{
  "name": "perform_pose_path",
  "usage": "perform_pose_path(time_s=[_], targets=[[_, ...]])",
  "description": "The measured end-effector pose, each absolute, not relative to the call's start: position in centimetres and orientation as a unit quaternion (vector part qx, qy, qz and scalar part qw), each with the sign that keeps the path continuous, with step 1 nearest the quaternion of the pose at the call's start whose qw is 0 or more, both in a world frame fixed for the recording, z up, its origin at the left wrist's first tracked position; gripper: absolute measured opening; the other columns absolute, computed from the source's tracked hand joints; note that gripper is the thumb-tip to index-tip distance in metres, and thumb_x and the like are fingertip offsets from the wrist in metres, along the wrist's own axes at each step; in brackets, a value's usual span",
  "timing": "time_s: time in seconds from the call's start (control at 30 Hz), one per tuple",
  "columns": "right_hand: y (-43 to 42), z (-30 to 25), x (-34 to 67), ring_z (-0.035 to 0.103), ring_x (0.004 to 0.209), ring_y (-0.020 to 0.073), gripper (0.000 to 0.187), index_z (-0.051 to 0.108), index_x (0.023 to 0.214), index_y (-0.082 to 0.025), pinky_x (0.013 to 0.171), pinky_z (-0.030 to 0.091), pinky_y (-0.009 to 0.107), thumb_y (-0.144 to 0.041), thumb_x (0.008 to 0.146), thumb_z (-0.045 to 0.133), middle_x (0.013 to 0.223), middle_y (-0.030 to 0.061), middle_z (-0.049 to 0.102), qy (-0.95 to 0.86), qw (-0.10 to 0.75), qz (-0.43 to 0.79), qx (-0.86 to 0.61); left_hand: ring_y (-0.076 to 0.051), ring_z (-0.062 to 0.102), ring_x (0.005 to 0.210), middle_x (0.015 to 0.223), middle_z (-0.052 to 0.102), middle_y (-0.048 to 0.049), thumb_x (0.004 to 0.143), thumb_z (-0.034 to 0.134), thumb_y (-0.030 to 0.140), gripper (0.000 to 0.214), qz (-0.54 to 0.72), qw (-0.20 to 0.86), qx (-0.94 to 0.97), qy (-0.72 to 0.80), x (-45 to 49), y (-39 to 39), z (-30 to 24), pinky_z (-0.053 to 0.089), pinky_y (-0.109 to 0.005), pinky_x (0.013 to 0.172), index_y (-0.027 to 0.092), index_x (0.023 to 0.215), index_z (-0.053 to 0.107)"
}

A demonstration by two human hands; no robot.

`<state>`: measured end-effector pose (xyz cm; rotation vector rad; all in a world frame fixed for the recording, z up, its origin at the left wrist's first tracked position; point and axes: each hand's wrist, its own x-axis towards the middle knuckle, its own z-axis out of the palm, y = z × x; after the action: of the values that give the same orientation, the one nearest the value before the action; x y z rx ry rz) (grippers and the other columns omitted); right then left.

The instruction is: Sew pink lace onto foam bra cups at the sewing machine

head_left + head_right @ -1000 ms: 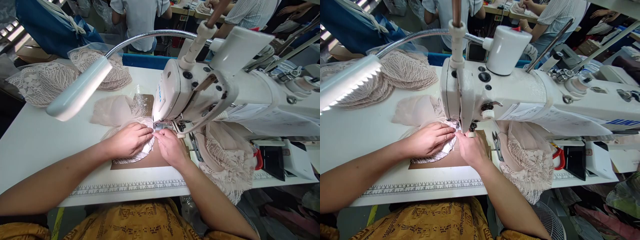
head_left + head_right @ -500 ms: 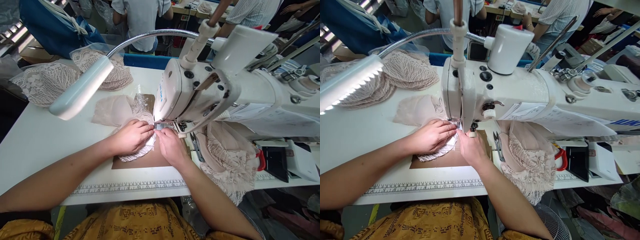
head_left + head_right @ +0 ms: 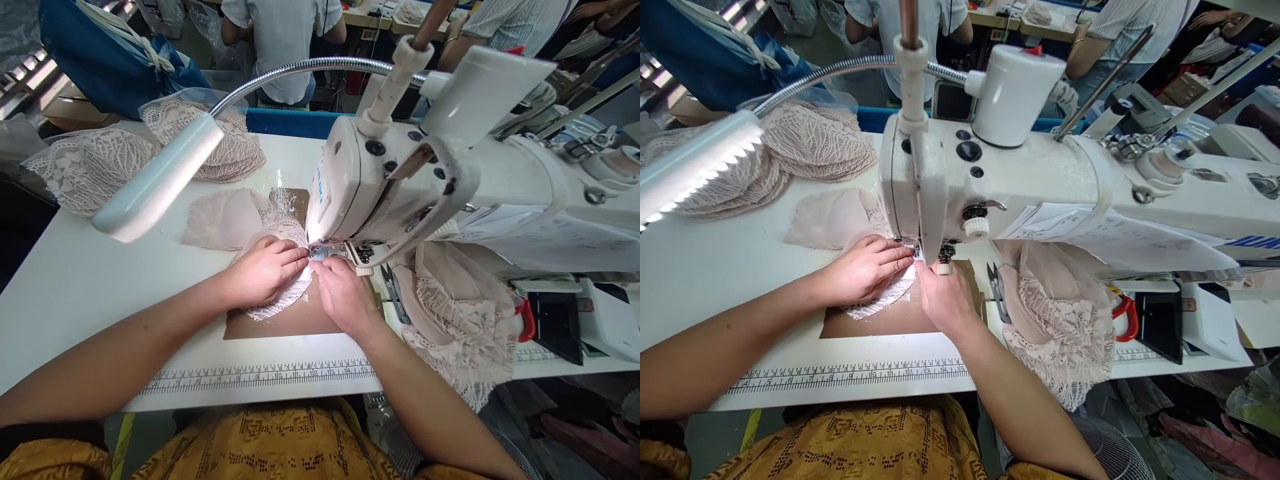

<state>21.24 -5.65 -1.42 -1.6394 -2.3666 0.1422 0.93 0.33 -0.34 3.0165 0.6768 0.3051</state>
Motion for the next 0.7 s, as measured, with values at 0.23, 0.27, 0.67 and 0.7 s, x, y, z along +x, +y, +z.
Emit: perform_pose_path(time_s=[0.23,0.27,0.67,0.7], targets=[[-5.6,-1.4,21.5,0.059,0.09,0.0234,0.041,0.067,0.123,-0.015,0.079,0.047,0.032,-0.012,0.093,0.04,0.088,0.0107,0.066,-0.811,0.134,0.09,-0.563,-0.029,0.055,0.111,0.134,0.06,-0.0114,0.095,0.044,0.019,0.038,0.104,0.01,0.972,0.212,0.8,0.9,-0.5,0.042,-0.043,0.088,0.01,0.13,0.056],[-5.6,-1.4,21.5,0.059,0.09,0.0234,0.041,0.067,0.123,-0.015,0.08,0.047,0.033,-0.012,0.093,0.04,0.088,0.0106,0.066,-0.811,0.133,0.094,-0.562,-0.029,0.055,0.11,0.134,0.06,-0.0113,0.095,0.044,0.019,0.038,0.106,0.008,0.971,0.215,0.7,1.0,-0.6,0.042,-0.043,0.088,0.01,0.13,0.056],[-5.5,-1.3,21.7,0.059,0.092,0.0228,0.043,0.066,0.125,-0.016,0.082,0.047,0.032,-0.01,0.09,0.042,0.094,0.0095,0.067,-0.806,0.143,0.112,-0.563,-0.035,0.051,0.121,0.133,0.059,-0.0163,0.097,0.04,0.027,0.039,0.117,0.003,0.959,0.259,0.1,1.2,-0.6,0.042,-0.048,0.093,0.012,0.129,0.057],[-5.5,-1.3,21.8,0.059,0.093,0.0225,0.042,0.066,0.124,-0.017,0.081,0.047,0.031,-0.009,0.09,0.042,0.094,0.0094,0.067,-0.805,0.149,0.114,-0.562,-0.036,0.05,0.122,0.134,0.057,-0.0177,0.097,0.041,0.028,0.04,0.11,0.008,0.959,0.26,-0.1,1.2,-0.5,0.041,-0.05,0.095,0.011,0.13,0.057]])
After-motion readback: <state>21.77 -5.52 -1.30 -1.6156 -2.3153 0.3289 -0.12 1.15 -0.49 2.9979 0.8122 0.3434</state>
